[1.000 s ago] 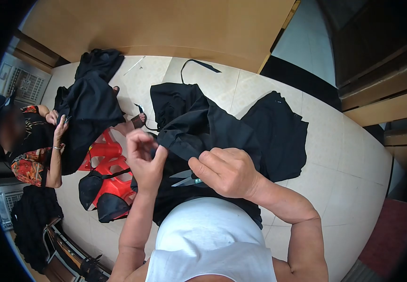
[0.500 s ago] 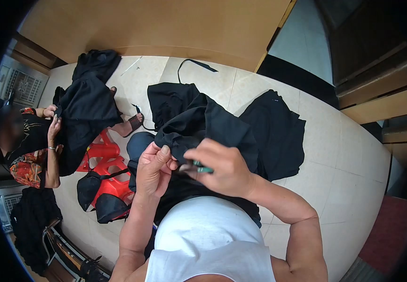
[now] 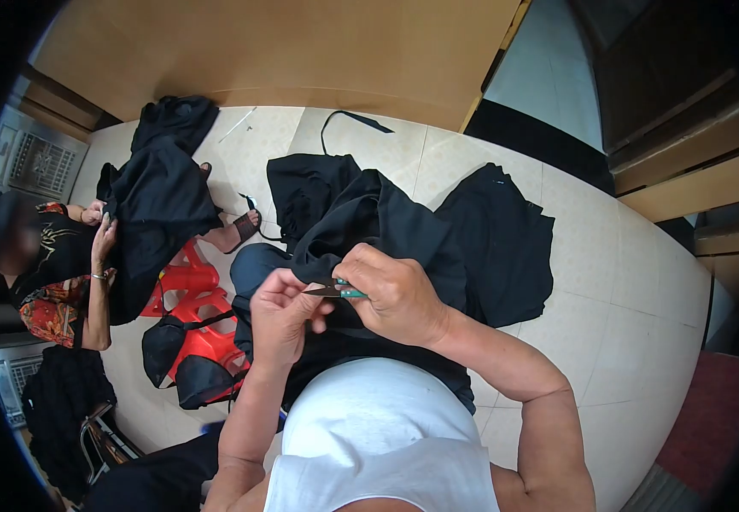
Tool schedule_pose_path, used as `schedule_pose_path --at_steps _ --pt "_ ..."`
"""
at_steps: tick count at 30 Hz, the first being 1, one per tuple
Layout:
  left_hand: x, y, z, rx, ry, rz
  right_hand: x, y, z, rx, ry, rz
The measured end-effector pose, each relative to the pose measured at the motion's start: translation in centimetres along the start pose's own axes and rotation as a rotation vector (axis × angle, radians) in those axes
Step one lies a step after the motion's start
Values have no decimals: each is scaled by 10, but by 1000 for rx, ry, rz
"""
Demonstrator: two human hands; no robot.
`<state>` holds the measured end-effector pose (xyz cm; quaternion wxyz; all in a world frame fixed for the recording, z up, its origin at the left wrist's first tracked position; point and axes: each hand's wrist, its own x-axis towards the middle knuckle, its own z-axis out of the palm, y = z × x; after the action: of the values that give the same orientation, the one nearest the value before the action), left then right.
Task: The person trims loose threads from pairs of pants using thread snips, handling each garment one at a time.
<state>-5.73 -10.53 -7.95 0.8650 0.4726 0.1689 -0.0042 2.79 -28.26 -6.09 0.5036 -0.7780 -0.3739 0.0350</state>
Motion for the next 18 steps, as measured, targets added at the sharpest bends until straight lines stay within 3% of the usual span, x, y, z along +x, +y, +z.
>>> schedule_pose_path --at_steps 4,5,9,14,18 --pt "-2 20 2 338 30 373 -3 4 -1 177 -100 44" --pt "-1 23 3 334 35 372 -3 4 -1 177 -106 45" --pt "12 38 7 363 -338 155 5 0 -8 355 -159 99" --pt "21 39 -4 575 -444 116 13 -2 -23 251 -160 86" --pt "21 32 5 405 -368 78 20 0 -27 199 -158 63"
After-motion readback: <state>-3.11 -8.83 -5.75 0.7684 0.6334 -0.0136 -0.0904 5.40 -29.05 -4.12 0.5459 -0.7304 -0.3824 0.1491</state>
